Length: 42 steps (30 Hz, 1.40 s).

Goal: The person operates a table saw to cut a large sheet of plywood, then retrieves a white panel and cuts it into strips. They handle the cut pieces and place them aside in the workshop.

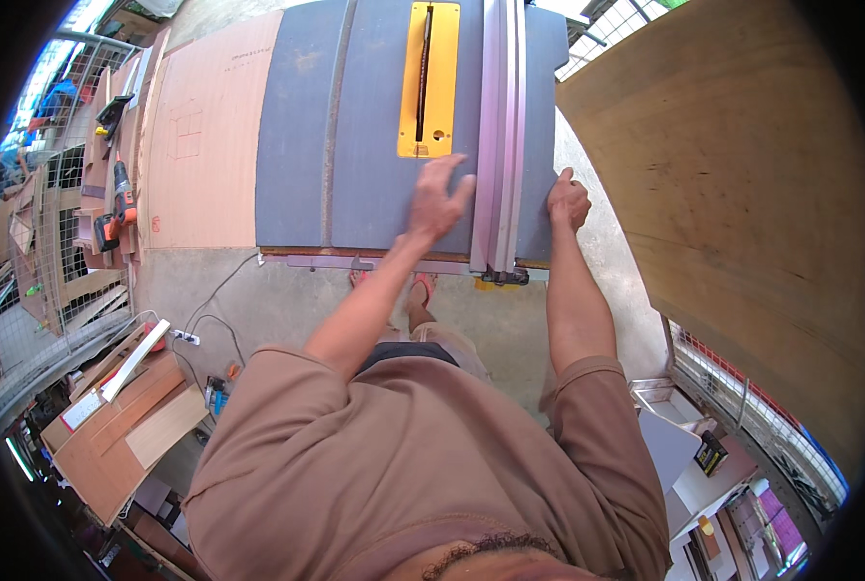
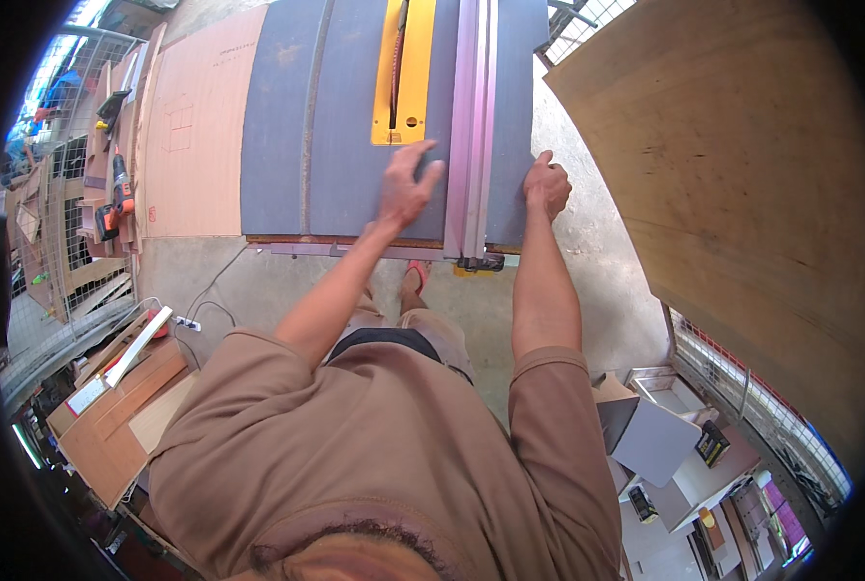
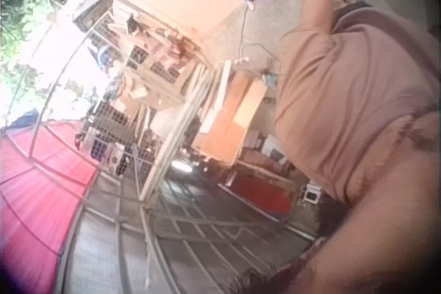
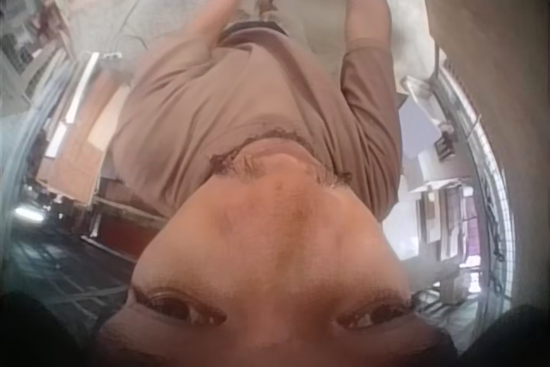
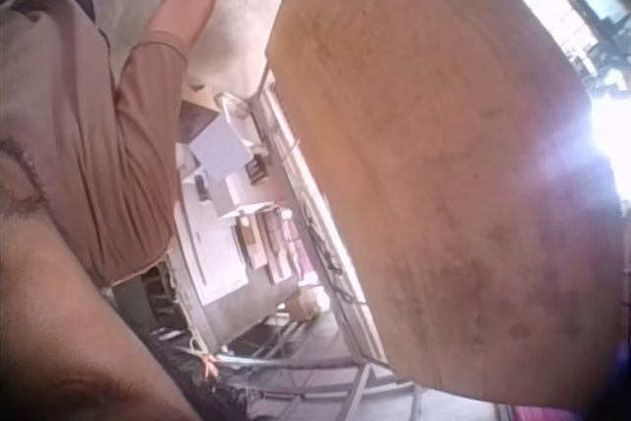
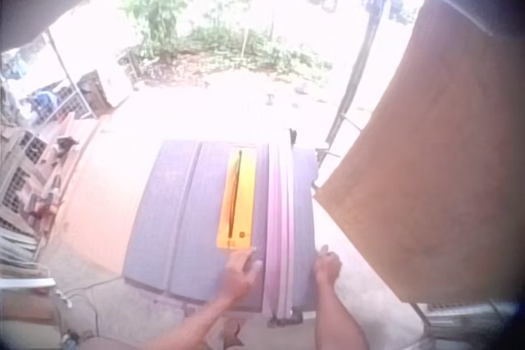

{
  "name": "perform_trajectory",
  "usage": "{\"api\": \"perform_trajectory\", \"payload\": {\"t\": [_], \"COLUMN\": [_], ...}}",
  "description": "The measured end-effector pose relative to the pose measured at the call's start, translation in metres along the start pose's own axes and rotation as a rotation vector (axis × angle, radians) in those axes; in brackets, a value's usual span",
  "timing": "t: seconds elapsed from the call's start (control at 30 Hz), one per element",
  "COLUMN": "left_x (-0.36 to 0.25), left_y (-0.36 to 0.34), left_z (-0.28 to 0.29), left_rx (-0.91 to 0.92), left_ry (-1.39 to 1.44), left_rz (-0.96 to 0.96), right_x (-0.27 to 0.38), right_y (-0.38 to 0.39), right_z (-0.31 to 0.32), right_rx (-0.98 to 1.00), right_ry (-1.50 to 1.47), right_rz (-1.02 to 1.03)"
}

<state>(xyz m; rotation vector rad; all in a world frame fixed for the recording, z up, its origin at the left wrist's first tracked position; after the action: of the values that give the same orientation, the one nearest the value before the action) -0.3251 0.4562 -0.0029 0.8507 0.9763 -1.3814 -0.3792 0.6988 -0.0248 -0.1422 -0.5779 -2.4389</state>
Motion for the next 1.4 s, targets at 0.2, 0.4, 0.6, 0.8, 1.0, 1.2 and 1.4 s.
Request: {"api": "perform_trajectory", "payload": {"t": [0.2,0.4,0.6,0.8,1.0,1.2,1.4], "left_x": [0.065,0.074,0.075,0.075,0.068,-0.017,-0.021], "left_y": [0.022,0.023,0.023,0.023,0.008,-0.015,-0.016], "left_z": [0.111,0.123,0.123,0.122,0.113,-0.020,-0.089], "left_rx": [-0.282,-0.277,-0.288,-0.319,-0.420,-0.317,-0.236], "left_ry": [-0.663,-0.876,-0.846,-0.805,-0.499,0.446,0.749], "left_rz": [-0.070,0.009,0.034,0.031,-0.150,-0.127,-0.059], "right_x": [-0.003,-0.003,-0.017,-0.017,-0.008,-0.003,-0.003], "right_y": [-0.005,-0.002,0.003,0.020,0.020,0.018,0.020], "right_z": [-0.007,-0.007,-0.016,-0.043,-0.037,-0.029,-0.029], "right_rx": [0.001,-0.036,-0.106,-0.123,0.101,0.206,0.214], "right_ry": [0.017,0.026,-0.138,0.166,0.273,0.286,0.249], "right_rz": [0.009,0.043,0.309,0.543,0.500,0.492,0.486]}}
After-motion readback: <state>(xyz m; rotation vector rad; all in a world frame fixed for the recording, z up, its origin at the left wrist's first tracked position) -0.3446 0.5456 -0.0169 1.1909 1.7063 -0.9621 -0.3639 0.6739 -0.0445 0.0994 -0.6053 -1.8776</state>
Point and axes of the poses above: each hand's wrist, its own y-axis away from the middle knuckle, its own z-axis out of the back of the hand, x = y × z, the point moved 1 cm from there along -y, towards the middle knuckle, and after that the axes turned 7 degrees about y, right-handed, at the moved point
